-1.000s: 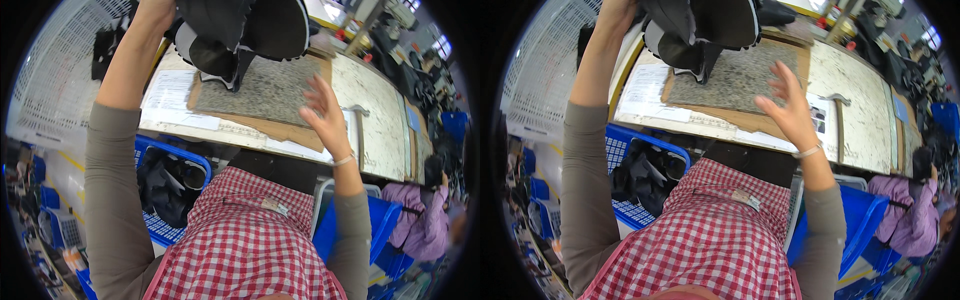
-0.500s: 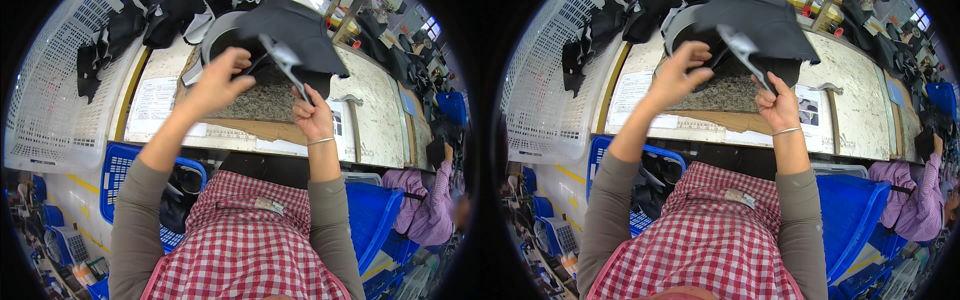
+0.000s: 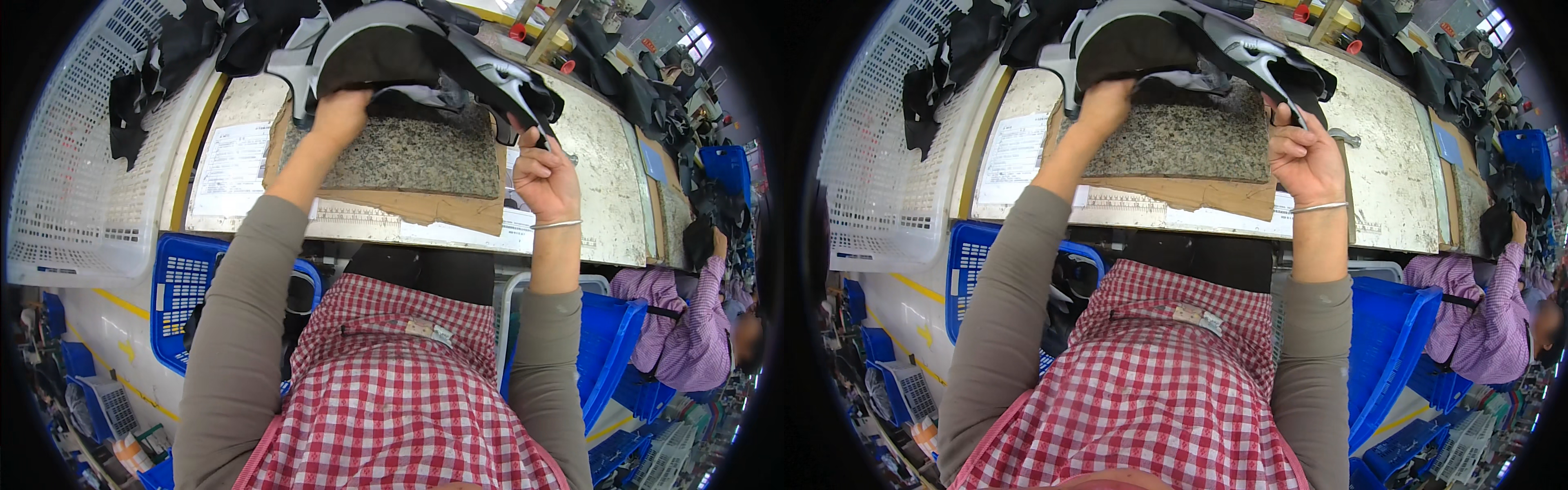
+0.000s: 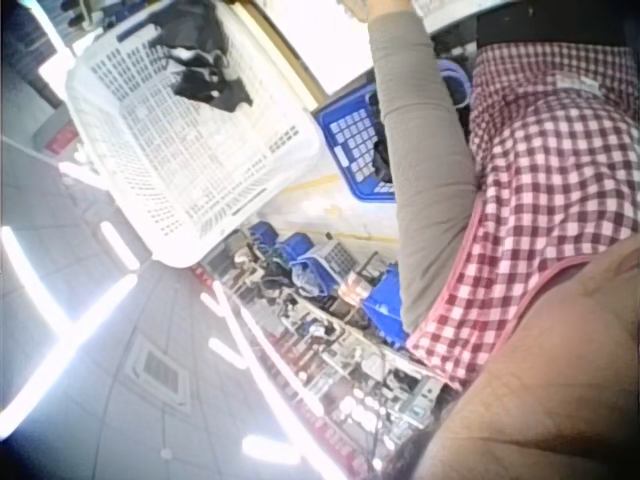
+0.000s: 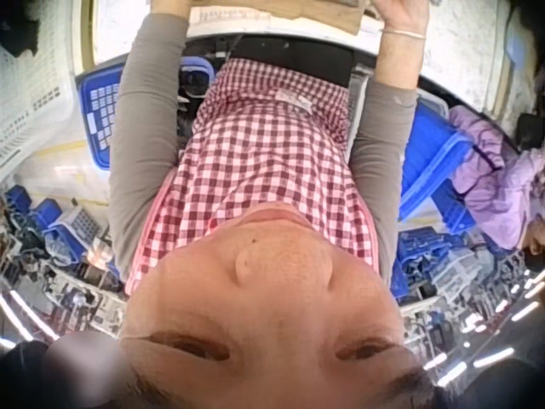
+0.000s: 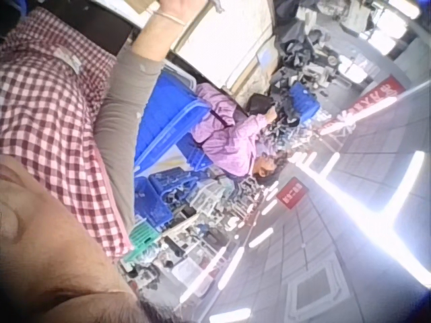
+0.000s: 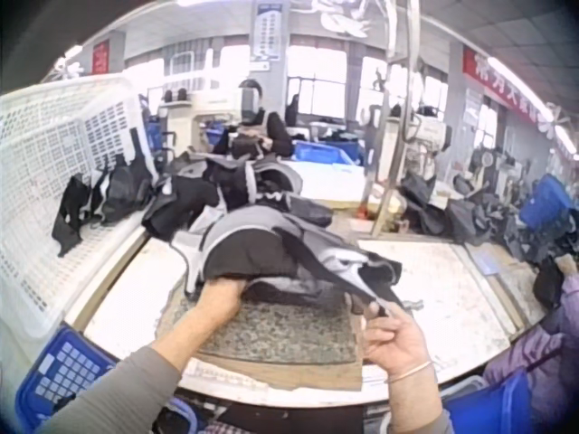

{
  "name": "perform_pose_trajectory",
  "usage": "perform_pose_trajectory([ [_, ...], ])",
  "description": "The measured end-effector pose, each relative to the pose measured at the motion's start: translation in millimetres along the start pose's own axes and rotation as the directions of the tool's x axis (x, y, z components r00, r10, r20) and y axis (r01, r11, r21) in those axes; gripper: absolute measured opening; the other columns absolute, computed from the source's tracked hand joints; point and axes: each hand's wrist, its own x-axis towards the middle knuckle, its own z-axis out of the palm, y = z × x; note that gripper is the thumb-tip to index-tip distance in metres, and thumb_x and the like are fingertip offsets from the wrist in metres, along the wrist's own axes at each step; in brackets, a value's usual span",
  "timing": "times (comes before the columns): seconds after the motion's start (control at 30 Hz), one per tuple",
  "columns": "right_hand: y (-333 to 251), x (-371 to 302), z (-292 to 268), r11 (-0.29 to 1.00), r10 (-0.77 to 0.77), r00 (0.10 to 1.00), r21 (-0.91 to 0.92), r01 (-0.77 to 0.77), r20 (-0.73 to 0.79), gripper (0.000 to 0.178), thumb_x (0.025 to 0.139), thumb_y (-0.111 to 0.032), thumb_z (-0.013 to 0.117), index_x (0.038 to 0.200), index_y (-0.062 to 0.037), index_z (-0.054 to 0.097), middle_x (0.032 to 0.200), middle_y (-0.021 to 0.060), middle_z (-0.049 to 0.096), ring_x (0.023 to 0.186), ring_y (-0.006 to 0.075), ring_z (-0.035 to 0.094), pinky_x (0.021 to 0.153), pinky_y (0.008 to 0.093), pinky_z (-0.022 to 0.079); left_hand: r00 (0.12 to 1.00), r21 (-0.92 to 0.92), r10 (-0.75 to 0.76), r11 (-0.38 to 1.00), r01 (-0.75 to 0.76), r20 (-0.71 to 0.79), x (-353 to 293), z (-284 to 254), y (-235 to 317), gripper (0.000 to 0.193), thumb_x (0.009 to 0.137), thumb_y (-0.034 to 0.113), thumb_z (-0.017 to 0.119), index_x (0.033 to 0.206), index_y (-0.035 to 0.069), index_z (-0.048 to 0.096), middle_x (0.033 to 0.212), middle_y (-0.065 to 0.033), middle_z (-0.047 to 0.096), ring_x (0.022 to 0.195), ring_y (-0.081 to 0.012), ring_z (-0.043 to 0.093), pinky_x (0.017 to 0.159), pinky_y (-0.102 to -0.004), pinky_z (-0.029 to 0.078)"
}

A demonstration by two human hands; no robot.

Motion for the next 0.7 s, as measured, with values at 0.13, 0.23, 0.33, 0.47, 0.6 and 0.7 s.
perform_pose_trajectory([
  [0.13,-5,5,4,0.995,0.057,0.998,-0.086,-0.054,0.036,0.04,0.109,-0.014,0.048,0.136,0.015,0.05,0.1,0.018,0.074,0.056,0.0036,0.052,0.05,0.0192,0.041,0.994,0.023,0.07,0.997,-0.068,-0.079,-18,-38,-40,0.025,0.081,0.003,0.059,0.1,0.011,0.074,0.089,-0.0198,0.072,0.086,-0.041,0.07,0.075,-0.0526,0.056],
  [0.23,6,18,11,0.982,0.102,0.993,-0.164,-0.09,0.065,0.029,0.108,-0.013,0.051,0.116,0.0137,0.06,0.099,0.0203,0.073,0.057,0.0051,0.052,0.051,0.0197,0.042,0.984,0.02,-0.114,0.993,0.112,0.136,-35,-83,-29,0.021,0.093,0.019,0.068,0.11,0.008,0.074,0.096,-0.0206,0.073,0.092,-0.0403,0.071,0.08,-0.0491,0.057],
  [0.33,16,31,22,0.988,0.096,0.992,-0.131,-0.084,0.088,0.027,0.108,-0.012,0.051,0.114,0.013,0.06,0.098,0.0207,0.073,0.057,0.0057,0.052,0.051,0.02,0.042,0.937,-0.33,-0.032,0.931,0.154,0.348,-48,-122,3,0.036,0.094,0.025,0.074,0.123,0.005,0.072,0.108,-0.0195,0.074,0.101,-0.0378,0.072,0.087,-0.0432,0.055],
  [0.47,28,42,29,0.987,0.073,0.996,-0.144,-0.067,0.042,0.029,0.107,-0.011,0.052,0.119,0.0144,0.059,0.096,0.019,0.074,0.056,0.0062,0.051,0.05,0.0198,0.042,0.959,-0.374,0.136,0.9,-0.225,-0.25,-40,-128,45,0.03,0.094,0.011,0.072,0.122,0.002,0.069,0.122,-0.014,0.071,0.115,-0.0357,0.067,0.094,-0.0371,0.055],
  [0.6,45,37,28,0.989,0.096,0.993,-0.12,-0.087,0.075,0.035,0.107,-0.012,0.052,0.129,0.0139,0.056,0.093,0.0158,0.074,0.056,0.005,0.051,0.049,0.0197,0.041,0.877,0.115,0.288,0.958,-0.264,-0.386,-4,-103,58,0.033,0.082,0.011,0.074,0.113,0.002,0.068,0.118,-0.0121,0.068,0.126,-0.0324,0.057,0.11,-0.0455,0.042],
  [0.7,57,29,26,0.993,0.066,0.998,-0.101,-0.065,0.007,0.042,0.109,-0.014,0.046,0.141,0.0125,0.046,0.093,0.0133,0.072,0.056,0.0041,0.051,0.051,0.0196,0.04,0.951,0.293,0.209,0.946,-0.138,-0.227,12,-79,56,0.04,0.08,0.027,0.08,0.112,0.004,0.071,0.112,-0.0106,0.069,0.117,-0.0289,0.06,0.103,-0.043,0.043],
])
